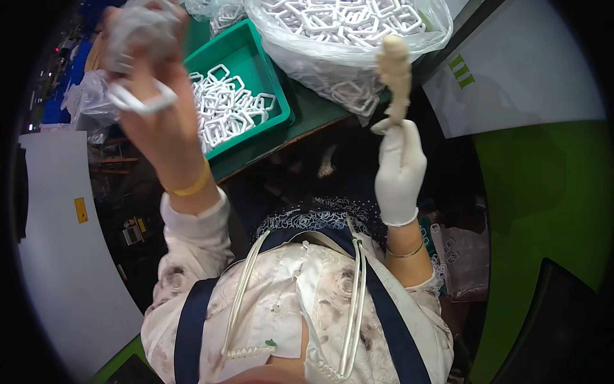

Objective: Assembling small white plastic rings onto a cylindrical component at a manual workstation.

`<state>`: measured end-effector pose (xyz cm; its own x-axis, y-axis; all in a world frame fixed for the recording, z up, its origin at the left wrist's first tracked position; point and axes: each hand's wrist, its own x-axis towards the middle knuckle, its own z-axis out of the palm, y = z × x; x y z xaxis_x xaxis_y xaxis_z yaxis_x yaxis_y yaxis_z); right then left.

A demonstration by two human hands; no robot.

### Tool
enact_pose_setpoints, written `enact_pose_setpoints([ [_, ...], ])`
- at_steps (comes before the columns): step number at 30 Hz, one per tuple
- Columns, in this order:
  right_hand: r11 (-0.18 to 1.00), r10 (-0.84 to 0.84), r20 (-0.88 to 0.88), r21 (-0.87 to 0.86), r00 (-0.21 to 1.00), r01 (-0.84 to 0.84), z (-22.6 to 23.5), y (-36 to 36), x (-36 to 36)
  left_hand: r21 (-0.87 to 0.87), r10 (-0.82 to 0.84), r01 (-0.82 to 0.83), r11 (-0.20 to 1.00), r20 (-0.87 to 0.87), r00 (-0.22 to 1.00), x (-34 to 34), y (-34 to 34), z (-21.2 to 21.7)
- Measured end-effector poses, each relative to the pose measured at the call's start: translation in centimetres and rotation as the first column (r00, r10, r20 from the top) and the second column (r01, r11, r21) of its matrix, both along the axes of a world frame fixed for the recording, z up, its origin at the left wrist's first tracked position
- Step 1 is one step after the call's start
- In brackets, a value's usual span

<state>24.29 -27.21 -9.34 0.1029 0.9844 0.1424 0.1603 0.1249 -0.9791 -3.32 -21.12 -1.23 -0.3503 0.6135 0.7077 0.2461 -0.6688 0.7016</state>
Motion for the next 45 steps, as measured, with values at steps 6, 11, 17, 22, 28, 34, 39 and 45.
enact_pose_setpoints([
  [6,0.999,-0.051,-0.004,-0.009,0.999,0.051,0.6,0.0,0.3,0.177,-0.214,0.274,0.945,-0.299,0.930,3.3,10.8,3.1],
  [11,0.993,-0.110,0.060,-0.041,0.992,0.112,-0.2,-0.8,2.1,-0.012,-0.070,0.082,0.997,-0.658,0.750,2.0,9.7,-0.2],
  [17,0.989,-0.107,0.074,-0.097,0.991,0.114,-1.2,-0.9,3.4,-0.307,0.004,-0.340,0.889,-0.736,0.677,-10.4,7.0,-5.6],
  [22,0.996,-0.046,0.111,-0.072,0.993,0.054,-1.9,-0.4,2.1,-0.592,-0.526,-0.386,0.708,-0.806,0.271,-12.4,1.7,-10.9],
  [28,0.996,0.045,0.083,-0.077,0.996,-0.039,-1.2,-0.6,0.3,-0.811,-0.650,-0.189,0.554,-0.563,0.510,-11.1,3.3,-10.7],
  [34,0.995,0.068,0.103,-0.079,0.992,-0.060,-1.5,-0.9,-0.4,-0.812,-0.659,-0.263,0.521,-0.579,0.480,-13.0,3.9,-10.6],
  [39,0.994,0.067,0.100,-0.096,0.993,-0.058,-1.9,-1.0,-0.7,-0.853,-0.469,-0.144,0.501,-0.408,0.783,-13.3,4.0,-8.8],
  [45,0.991,0.101,0.116,-0.094,0.988,-0.090,-1.5,-1.0,-1.1,-0.829,-0.659,-0.176,0.530,-0.534,0.530,-11.1,3.8,-11.2],
])
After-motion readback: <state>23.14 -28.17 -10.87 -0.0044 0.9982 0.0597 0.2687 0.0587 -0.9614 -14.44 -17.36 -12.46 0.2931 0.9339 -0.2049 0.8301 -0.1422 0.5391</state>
